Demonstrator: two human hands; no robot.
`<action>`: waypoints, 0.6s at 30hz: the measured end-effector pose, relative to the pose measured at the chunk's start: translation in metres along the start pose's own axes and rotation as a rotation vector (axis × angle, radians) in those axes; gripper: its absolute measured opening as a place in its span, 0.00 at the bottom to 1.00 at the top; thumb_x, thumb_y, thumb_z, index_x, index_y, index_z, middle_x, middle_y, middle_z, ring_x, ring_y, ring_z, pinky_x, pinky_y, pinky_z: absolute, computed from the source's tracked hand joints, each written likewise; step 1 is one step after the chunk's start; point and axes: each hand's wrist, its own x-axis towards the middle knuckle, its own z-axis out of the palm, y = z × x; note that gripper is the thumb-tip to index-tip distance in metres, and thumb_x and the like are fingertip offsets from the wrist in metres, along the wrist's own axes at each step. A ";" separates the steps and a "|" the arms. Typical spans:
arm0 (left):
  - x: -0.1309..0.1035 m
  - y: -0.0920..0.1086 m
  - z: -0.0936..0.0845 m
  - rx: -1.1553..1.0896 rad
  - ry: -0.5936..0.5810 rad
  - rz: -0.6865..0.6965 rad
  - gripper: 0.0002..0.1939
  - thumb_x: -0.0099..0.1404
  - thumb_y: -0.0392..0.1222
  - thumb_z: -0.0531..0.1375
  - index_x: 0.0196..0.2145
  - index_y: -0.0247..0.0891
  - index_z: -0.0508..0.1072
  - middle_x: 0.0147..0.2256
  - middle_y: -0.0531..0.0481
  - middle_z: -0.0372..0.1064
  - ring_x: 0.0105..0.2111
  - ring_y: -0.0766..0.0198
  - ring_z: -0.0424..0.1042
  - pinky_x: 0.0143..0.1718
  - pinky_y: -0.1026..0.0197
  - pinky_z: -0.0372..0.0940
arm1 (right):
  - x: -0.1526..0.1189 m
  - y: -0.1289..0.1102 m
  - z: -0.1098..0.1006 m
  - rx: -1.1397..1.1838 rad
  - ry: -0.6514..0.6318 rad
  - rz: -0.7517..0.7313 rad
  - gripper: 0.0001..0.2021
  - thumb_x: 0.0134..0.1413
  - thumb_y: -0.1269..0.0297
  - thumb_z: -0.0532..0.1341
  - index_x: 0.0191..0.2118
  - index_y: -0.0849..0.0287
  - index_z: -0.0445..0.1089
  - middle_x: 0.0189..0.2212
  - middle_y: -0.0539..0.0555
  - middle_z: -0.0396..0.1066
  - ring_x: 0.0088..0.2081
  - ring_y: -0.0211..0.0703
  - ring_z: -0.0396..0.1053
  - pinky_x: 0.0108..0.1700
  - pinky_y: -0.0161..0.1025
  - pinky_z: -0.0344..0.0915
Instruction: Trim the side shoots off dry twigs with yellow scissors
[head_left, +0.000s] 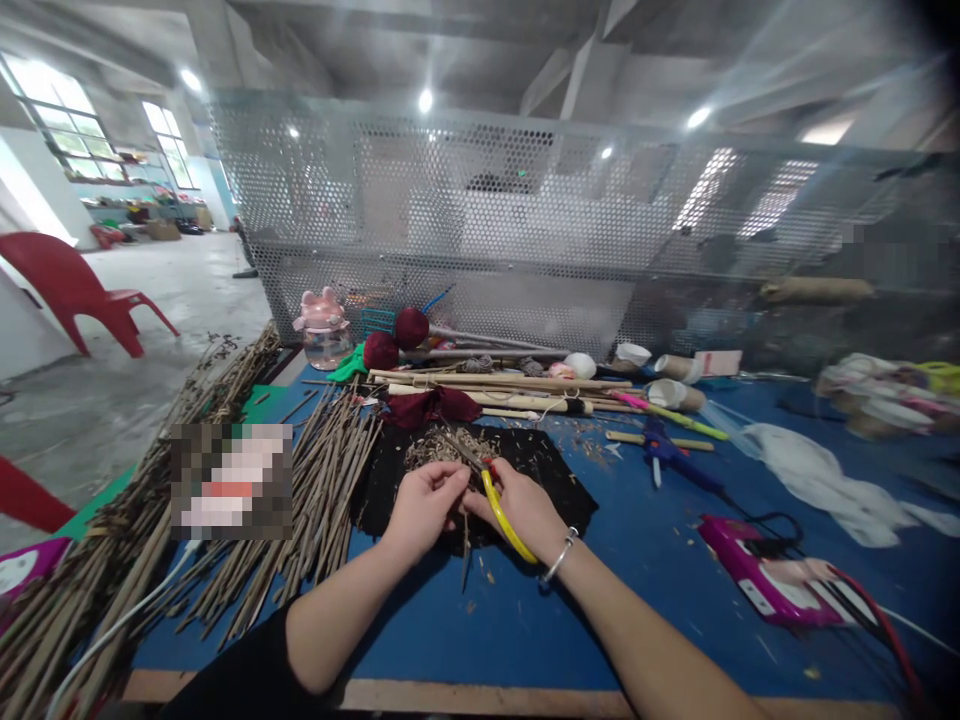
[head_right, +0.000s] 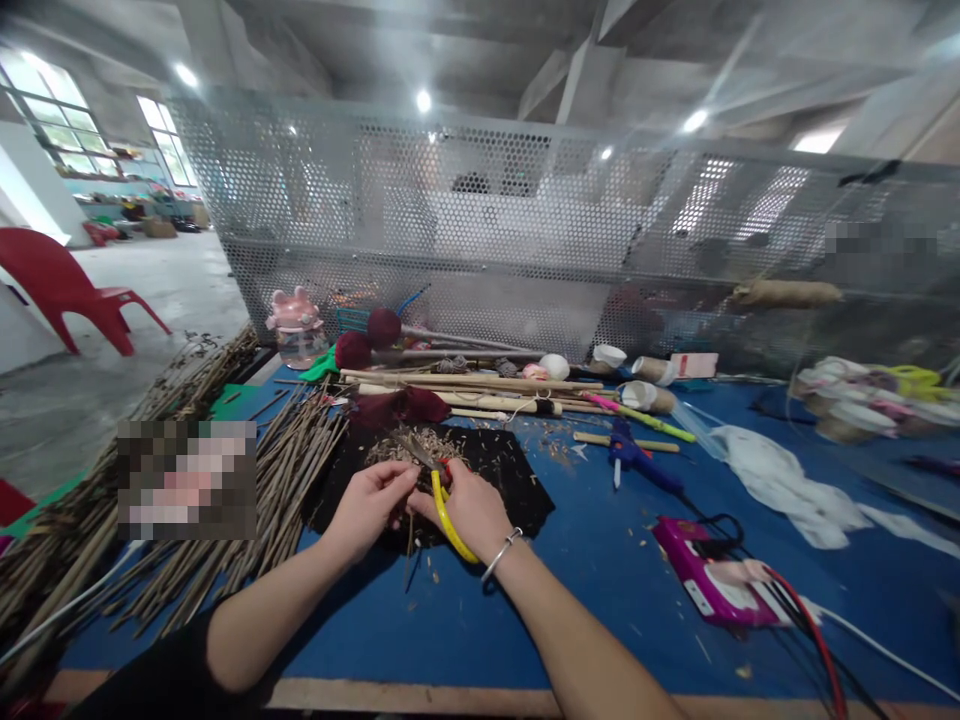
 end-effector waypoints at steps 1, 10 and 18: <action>0.000 -0.001 0.000 0.008 0.001 -0.004 0.19 0.51 0.53 0.60 0.33 0.32 0.71 0.17 0.55 0.63 0.14 0.73 0.59 0.12 0.71 0.55 | 0.000 0.001 0.001 0.015 0.000 -0.006 0.20 0.46 0.46 0.58 0.37 0.58 0.59 0.30 0.54 0.69 0.29 0.41 0.66 0.27 0.32 0.51; 0.000 -0.004 0.001 0.076 0.019 -0.005 0.16 0.51 0.51 0.61 0.30 0.34 0.70 0.16 0.56 0.62 0.13 0.73 0.58 0.11 0.72 0.51 | -0.001 -0.001 -0.003 0.080 -0.034 -0.075 0.20 0.46 0.48 0.59 0.37 0.58 0.58 0.32 0.54 0.67 0.30 0.40 0.65 0.30 0.32 0.53; 0.000 -0.003 0.000 0.098 0.030 -0.013 0.16 0.52 0.51 0.60 0.30 0.33 0.70 0.15 0.55 0.63 0.13 0.73 0.57 0.11 0.72 0.50 | -0.001 -0.001 -0.004 0.033 -0.041 -0.050 0.18 0.47 0.47 0.57 0.33 0.58 0.60 0.25 0.52 0.66 0.26 0.38 0.63 0.27 0.32 0.50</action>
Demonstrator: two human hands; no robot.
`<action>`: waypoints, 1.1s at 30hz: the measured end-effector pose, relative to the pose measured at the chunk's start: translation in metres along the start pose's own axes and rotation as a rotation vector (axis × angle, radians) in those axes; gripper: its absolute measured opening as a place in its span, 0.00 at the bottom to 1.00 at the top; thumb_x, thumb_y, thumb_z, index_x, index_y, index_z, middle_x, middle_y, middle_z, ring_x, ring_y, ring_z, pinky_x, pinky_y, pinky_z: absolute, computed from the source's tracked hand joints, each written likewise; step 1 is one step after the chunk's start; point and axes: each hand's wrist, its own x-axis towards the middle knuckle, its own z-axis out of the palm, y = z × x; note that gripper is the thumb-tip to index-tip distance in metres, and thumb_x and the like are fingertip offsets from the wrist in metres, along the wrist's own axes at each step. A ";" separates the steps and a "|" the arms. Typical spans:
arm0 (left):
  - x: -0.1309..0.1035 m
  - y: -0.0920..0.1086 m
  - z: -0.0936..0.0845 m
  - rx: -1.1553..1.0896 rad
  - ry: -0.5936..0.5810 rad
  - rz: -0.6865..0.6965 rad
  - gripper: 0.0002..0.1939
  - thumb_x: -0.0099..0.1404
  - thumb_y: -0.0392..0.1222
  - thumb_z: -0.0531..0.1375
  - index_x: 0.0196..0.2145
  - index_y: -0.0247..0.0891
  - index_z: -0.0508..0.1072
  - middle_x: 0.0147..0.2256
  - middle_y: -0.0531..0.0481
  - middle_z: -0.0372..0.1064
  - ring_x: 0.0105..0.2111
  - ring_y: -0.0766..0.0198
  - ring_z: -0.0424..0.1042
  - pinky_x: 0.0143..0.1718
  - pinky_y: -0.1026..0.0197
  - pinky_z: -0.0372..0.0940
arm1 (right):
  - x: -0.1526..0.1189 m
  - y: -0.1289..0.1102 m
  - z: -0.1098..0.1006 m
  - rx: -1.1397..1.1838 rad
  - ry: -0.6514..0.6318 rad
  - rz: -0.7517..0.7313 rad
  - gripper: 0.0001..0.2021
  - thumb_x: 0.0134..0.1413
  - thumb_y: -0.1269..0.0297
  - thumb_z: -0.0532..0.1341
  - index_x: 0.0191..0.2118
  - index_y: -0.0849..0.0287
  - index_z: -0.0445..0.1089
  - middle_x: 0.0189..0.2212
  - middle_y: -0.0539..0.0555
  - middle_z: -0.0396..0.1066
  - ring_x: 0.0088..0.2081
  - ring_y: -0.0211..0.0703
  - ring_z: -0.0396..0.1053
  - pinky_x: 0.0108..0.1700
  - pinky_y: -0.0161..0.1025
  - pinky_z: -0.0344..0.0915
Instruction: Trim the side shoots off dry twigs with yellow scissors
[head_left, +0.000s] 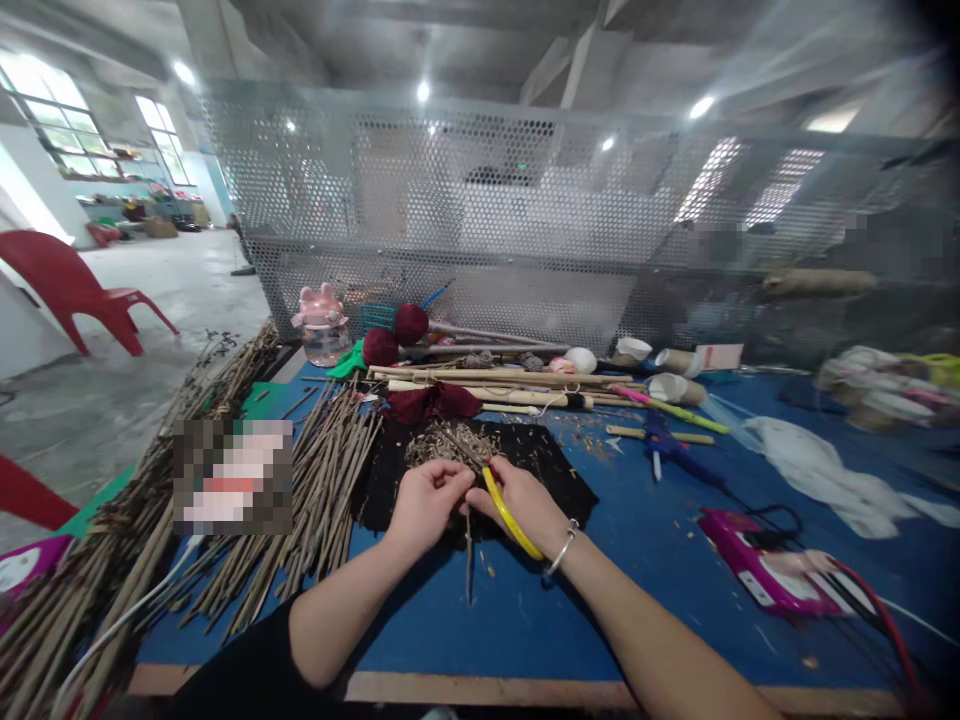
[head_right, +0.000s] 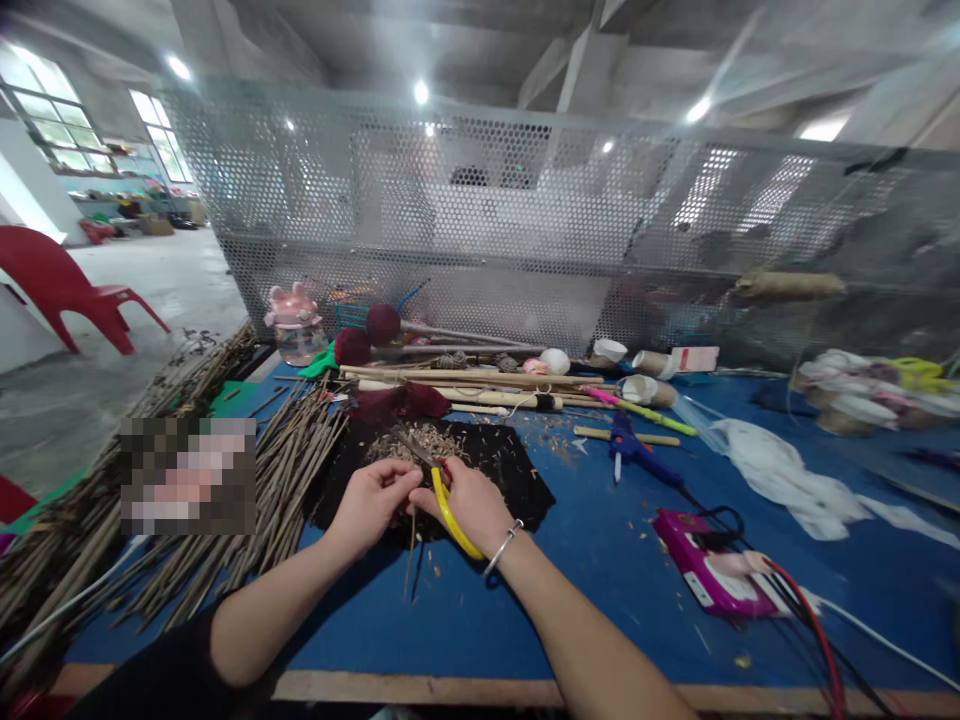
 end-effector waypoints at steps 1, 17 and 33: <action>0.000 0.000 0.000 0.001 0.003 0.000 0.16 0.52 0.51 0.60 0.30 0.33 0.70 0.15 0.55 0.63 0.13 0.73 0.57 0.11 0.72 0.50 | 0.000 0.000 0.001 0.000 0.005 0.003 0.18 0.47 0.46 0.57 0.33 0.58 0.60 0.25 0.52 0.66 0.26 0.38 0.63 0.26 0.32 0.50; 0.003 0.000 -0.002 -0.006 0.056 0.015 0.16 0.53 0.51 0.59 0.31 0.32 0.70 0.17 0.54 0.64 0.13 0.74 0.57 0.12 0.72 0.51 | 0.004 0.002 0.003 -0.086 0.008 0.072 0.20 0.47 0.42 0.54 0.27 0.57 0.63 0.23 0.52 0.68 0.24 0.40 0.64 0.24 0.33 0.49; 0.004 -0.002 -0.003 0.069 0.037 0.045 0.16 0.53 0.49 0.59 0.33 0.33 0.74 0.21 0.53 0.65 0.16 0.73 0.57 0.14 0.70 0.56 | 0.000 -0.003 0.003 -0.074 0.043 0.023 0.18 0.47 0.45 0.56 0.34 0.57 0.62 0.26 0.52 0.68 0.28 0.41 0.66 0.26 0.33 0.49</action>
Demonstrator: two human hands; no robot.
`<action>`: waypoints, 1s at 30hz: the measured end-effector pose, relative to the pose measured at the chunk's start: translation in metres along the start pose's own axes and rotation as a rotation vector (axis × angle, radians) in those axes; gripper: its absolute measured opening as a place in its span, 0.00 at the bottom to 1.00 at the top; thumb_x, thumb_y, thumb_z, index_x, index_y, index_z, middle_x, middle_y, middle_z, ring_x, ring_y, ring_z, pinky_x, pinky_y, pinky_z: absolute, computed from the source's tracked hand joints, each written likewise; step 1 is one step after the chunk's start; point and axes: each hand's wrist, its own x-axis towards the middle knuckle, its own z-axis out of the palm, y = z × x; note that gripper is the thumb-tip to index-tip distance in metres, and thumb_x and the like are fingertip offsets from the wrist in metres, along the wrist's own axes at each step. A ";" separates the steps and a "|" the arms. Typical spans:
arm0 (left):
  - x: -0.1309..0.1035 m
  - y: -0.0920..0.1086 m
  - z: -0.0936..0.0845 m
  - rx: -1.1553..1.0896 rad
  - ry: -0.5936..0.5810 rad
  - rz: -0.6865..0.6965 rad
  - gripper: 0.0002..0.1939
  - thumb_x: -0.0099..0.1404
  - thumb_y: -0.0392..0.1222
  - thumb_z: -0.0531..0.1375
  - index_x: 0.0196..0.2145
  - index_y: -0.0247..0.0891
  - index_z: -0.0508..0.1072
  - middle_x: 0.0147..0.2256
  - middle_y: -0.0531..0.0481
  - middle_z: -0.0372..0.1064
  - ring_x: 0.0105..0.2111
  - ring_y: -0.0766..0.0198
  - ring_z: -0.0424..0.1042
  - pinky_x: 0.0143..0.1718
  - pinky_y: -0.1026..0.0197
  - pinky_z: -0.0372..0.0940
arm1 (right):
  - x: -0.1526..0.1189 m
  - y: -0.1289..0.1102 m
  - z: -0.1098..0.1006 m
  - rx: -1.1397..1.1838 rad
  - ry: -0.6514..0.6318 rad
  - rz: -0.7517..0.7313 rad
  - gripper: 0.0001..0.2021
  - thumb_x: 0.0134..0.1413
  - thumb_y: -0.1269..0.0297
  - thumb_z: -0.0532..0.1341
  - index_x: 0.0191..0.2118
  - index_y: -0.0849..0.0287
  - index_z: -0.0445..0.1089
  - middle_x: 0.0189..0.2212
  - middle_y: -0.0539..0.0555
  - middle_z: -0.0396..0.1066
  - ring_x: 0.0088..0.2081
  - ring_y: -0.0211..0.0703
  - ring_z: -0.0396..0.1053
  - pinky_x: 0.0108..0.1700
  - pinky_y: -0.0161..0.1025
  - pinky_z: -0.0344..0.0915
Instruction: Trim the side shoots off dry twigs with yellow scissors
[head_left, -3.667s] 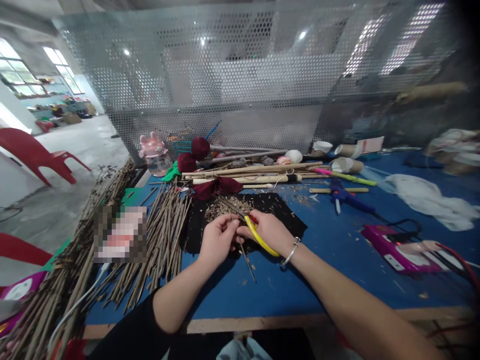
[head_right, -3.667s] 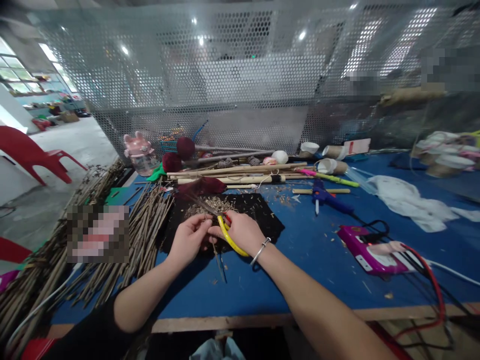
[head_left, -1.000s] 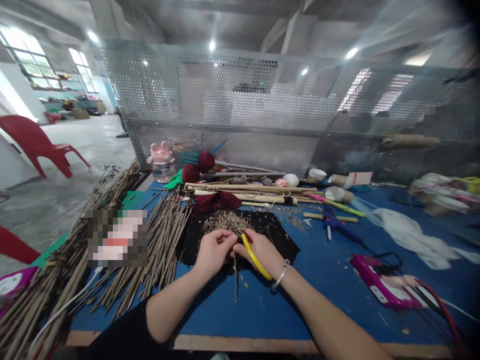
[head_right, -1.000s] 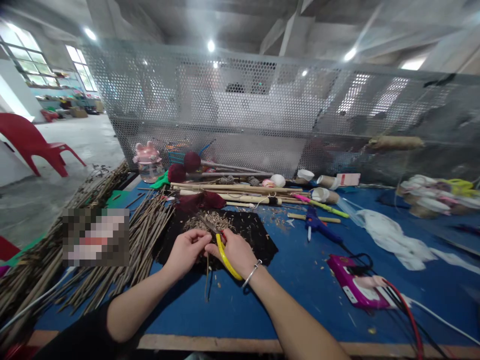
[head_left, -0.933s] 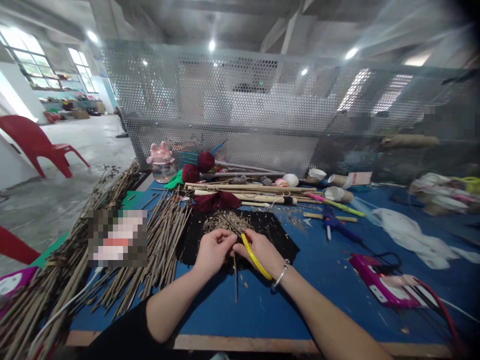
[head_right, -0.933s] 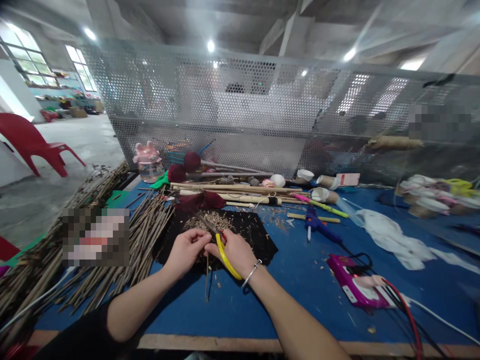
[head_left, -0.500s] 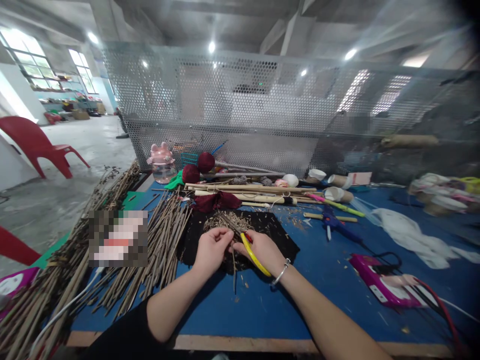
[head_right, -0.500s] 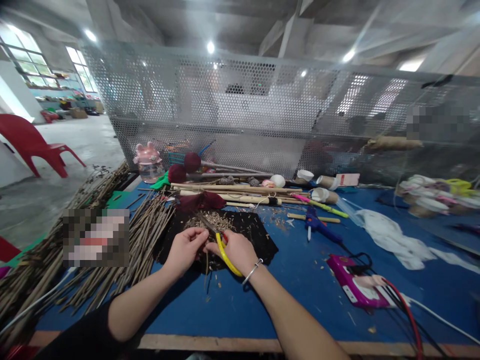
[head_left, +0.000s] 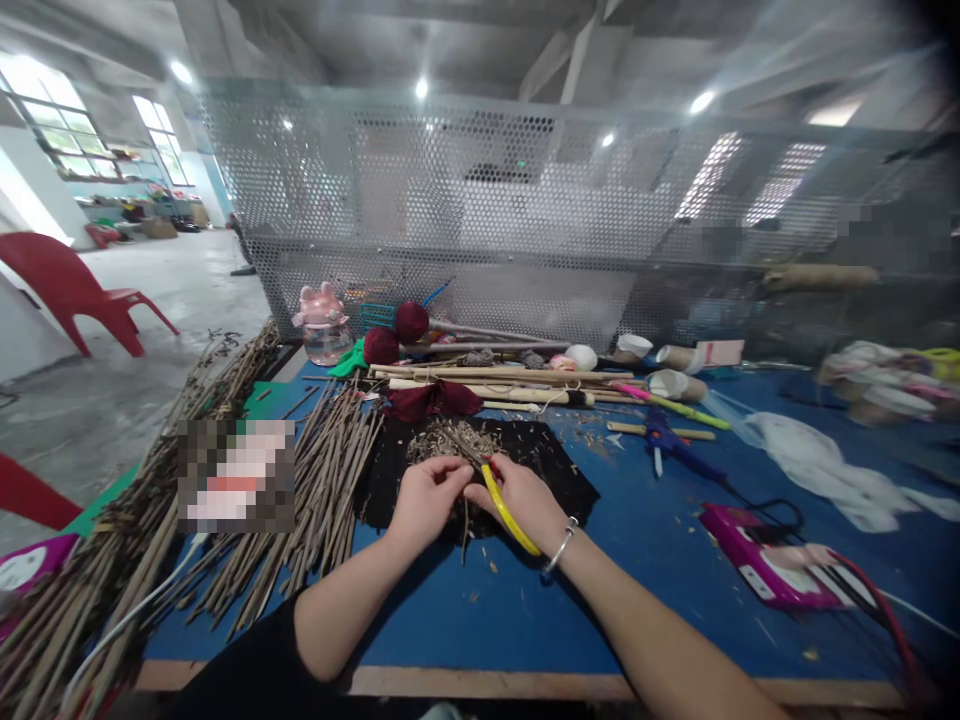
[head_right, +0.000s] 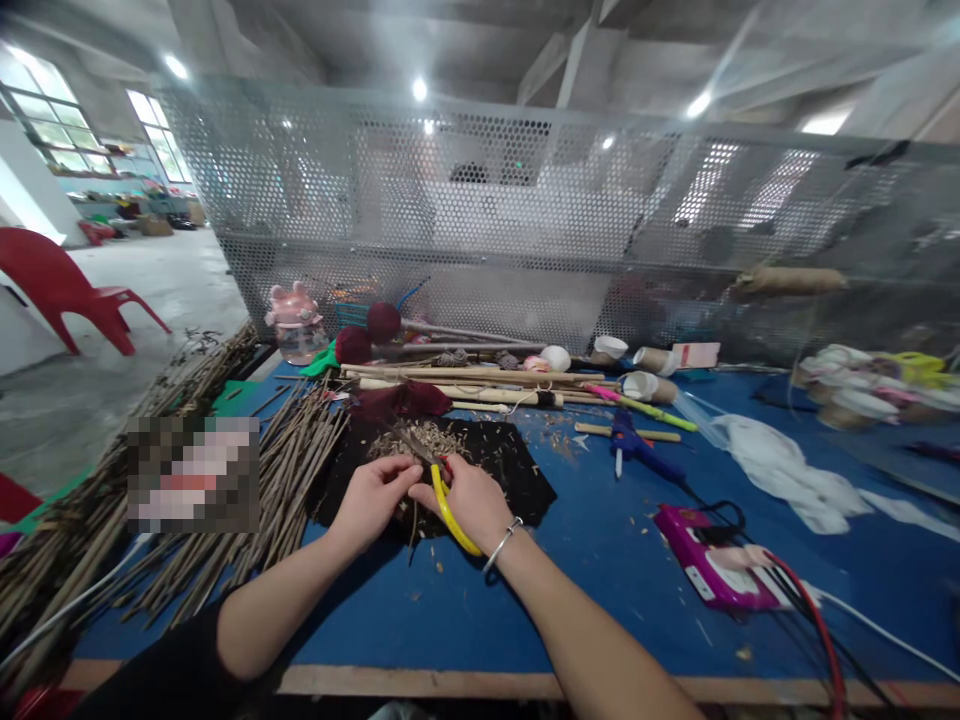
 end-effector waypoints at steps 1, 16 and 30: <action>0.000 0.000 0.000 0.009 0.004 -0.002 0.16 0.52 0.49 0.59 0.33 0.33 0.75 0.21 0.53 0.65 0.16 0.73 0.57 0.14 0.70 0.57 | 0.000 0.000 -0.001 0.006 -0.001 0.003 0.18 0.47 0.45 0.56 0.34 0.57 0.62 0.25 0.52 0.68 0.28 0.41 0.66 0.26 0.33 0.49; 0.000 0.003 0.000 -0.037 0.006 -0.009 0.17 0.53 0.49 0.59 0.34 0.32 0.74 0.20 0.52 0.65 0.17 0.72 0.60 0.14 0.70 0.56 | 0.005 0.004 -0.001 -0.054 -0.040 0.067 0.21 0.47 0.42 0.54 0.28 0.56 0.66 0.25 0.53 0.70 0.26 0.41 0.66 0.25 0.34 0.49; -0.002 0.003 0.002 -0.051 -0.077 0.028 0.17 0.56 0.52 0.55 0.28 0.33 0.72 0.21 0.53 0.65 0.15 0.74 0.56 0.14 0.70 0.57 | 0.001 0.002 -0.003 -0.024 -0.033 0.003 0.20 0.46 0.44 0.57 0.37 0.57 0.62 0.28 0.52 0.69 0.29 0.41 0.67 0.27 0.33 0.50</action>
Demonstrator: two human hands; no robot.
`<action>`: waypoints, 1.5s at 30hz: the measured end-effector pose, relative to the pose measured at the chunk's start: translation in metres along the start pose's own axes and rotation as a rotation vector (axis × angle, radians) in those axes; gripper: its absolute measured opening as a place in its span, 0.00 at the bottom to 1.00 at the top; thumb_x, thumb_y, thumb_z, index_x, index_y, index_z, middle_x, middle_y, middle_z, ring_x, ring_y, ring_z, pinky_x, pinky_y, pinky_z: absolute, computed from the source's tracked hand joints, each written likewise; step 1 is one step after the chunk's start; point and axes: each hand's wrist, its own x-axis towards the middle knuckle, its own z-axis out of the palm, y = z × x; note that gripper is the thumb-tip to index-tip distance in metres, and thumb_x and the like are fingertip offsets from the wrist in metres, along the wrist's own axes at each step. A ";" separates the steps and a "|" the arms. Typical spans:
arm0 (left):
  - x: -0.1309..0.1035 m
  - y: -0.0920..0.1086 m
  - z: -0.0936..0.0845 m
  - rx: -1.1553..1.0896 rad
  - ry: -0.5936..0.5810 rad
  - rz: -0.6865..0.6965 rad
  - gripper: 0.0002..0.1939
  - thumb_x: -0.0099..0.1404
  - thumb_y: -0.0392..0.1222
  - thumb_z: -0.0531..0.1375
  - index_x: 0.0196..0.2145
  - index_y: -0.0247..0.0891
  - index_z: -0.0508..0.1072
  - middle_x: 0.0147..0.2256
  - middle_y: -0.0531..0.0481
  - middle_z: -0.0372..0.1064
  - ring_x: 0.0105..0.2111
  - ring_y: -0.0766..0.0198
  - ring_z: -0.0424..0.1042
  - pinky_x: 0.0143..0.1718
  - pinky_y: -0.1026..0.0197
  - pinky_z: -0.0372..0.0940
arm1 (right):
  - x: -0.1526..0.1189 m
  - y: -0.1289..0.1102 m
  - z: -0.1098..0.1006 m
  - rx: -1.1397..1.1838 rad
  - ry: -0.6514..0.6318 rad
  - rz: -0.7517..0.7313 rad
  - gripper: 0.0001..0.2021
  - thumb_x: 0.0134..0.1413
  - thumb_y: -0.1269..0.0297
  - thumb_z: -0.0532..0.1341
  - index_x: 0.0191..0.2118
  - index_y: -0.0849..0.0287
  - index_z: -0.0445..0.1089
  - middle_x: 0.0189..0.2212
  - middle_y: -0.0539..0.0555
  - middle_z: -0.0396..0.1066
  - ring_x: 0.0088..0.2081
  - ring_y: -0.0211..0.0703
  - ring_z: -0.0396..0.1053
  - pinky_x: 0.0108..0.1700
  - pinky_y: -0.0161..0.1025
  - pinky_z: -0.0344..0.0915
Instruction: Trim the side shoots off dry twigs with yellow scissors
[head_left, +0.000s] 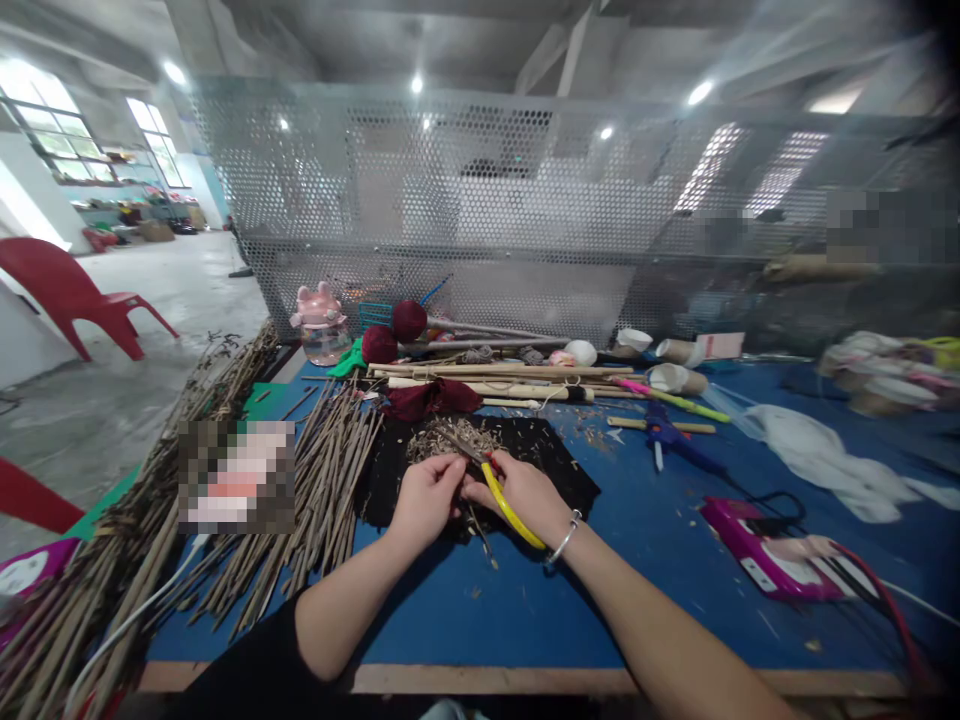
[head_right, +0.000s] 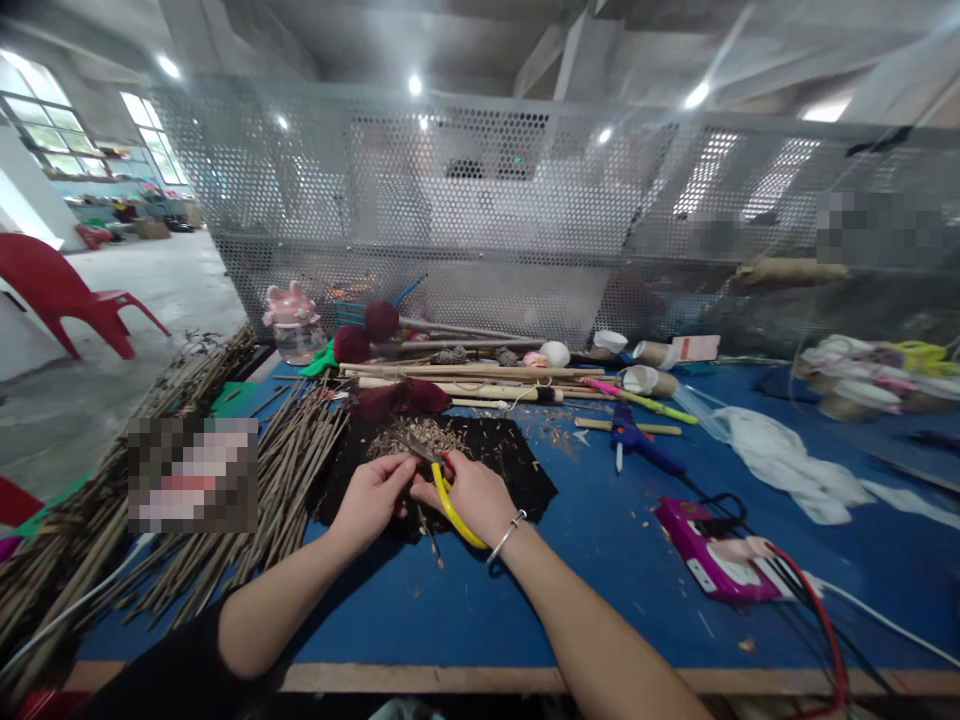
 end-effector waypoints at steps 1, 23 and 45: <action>-0.001 0.000 0.001 0.004 0.003 -0.010 0.18 0.56 0.52 0.56 0.29 0.33 0.72 0.21 0.53 0.64 0.15 0.74 0.57 0.14 0.70 0.57 | 0.000 0.000 0.000 -0.002 0.003 0.011 0.20 0.46 0.45 0.57 0.36 0.57 0.62 0.27 0.52 0.69 0.29 0.41 0.67 0.27 0.33 0.49; -0.001 -0.005 0.001 0.113 0.021 -0.005 0.18 0.54 0.54 0.56 0.27 0.34 0.73 0.18 0.53 0.63 0.16 0.71 0.58 0.15 0.69 0.57 | 0.001 -0.003 0.004 0.022 0.046 0.062 0.21 0.44 0.42 0.57 0.32 0.56 0.63 0.25 0.52 0.69 0.27 0.41 0.66 0.25 0.32 0.47; 0.010 0.001 -0.008 0.031 0.102 0.263 0.19 0.55 0.53 0.56 0.32 0.32 0.71 0.20 0.55 0.61 0.17 0.73 0.56 0.17 0.70 0.54 | 0.012 -0.029 0.006 0.131 0.252 -0.049 0.27 0.45 0.41 0.56 0.41 0.61 0.59 0.35 0.57 0.68 0.37 0.45 0.67 0.34 0.34 0.55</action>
